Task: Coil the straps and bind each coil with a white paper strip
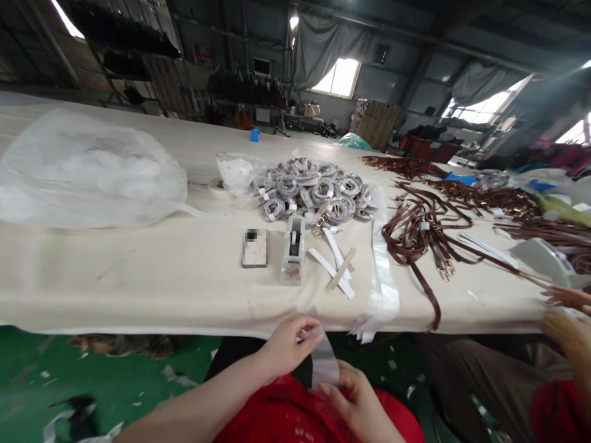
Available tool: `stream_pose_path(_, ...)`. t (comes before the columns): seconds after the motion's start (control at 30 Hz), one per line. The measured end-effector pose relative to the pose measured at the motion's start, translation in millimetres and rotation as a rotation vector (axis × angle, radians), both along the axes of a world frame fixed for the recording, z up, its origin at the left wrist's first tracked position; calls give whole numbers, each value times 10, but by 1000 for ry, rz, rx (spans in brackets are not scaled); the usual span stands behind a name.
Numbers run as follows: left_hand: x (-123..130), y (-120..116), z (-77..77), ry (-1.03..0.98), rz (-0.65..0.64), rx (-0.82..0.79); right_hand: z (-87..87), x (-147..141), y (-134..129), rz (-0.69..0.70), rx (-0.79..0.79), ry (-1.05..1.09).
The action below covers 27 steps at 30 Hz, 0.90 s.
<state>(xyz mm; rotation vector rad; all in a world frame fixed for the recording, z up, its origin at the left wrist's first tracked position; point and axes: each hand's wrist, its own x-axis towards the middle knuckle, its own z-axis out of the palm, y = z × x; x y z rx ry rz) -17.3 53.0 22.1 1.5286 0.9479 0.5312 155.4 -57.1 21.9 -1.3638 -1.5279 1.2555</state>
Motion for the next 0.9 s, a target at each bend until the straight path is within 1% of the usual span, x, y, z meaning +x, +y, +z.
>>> stream_pose_path(0.03, 5, -5, -23, 6, -5, -38, 32, 0, 1, 2, 12, 11)
stream_pose_path(0.17, 23, -28, -159, -55, -30, -298, 166, -1, -3, 41, 39, 33)
stream_pose_path(0.27, 27, -23, -206, -100, -64, -388, 200, 27, -29, 78, 50, -21)
stream_pose_path(0.33, 23, -1, -200, -105, -63, -402, 172, 66, -47, 81, 23, -86)
stream_pose_path(0.43, 14, 43, -170, -127, 37, -379, 80, 116, -61, 72, -61, -231)
stream_pose_path(0.5, 12, 57, -136, -133, 65, -339, 10, 108, -71, 43, -106, -324)
stream_pose_path(0.57, 21, 41, -89, -108, 28, -292, -53, 59, -88, -25, -126, -362)
stream_pose_path(0.6, 29, 22, -64, -85, -3, -277, -77, 31, -94, -60, -131, -346)
stream_pose_path(0.63, 37, -1, -42, -62, -32, -269, -94, 14, -93, -86, -130, -309)
stream_pose_path(0.7, 50, -46, -27, -16, -81, -261, -88, 67, -40, -88, -107, -214)
stream_pose_path(0.77, 53, -58, -69, 19, -96, -233, 16, 316, 106, -77, -58, -170)
stream_pose_path(0.8, 54, -44, -109, 30, -101, -206, 122, 525, 211, -87, -28, -179)
stream_pose_path(0.87, 65, 11, -194, 52, -166, -220, 443, 1073, 448, -172, 42, -225)
stream_pose_path(0.9, 75, 41, -225, 18, -152, -226, 641, 1377, 565, -218, 81, -243)
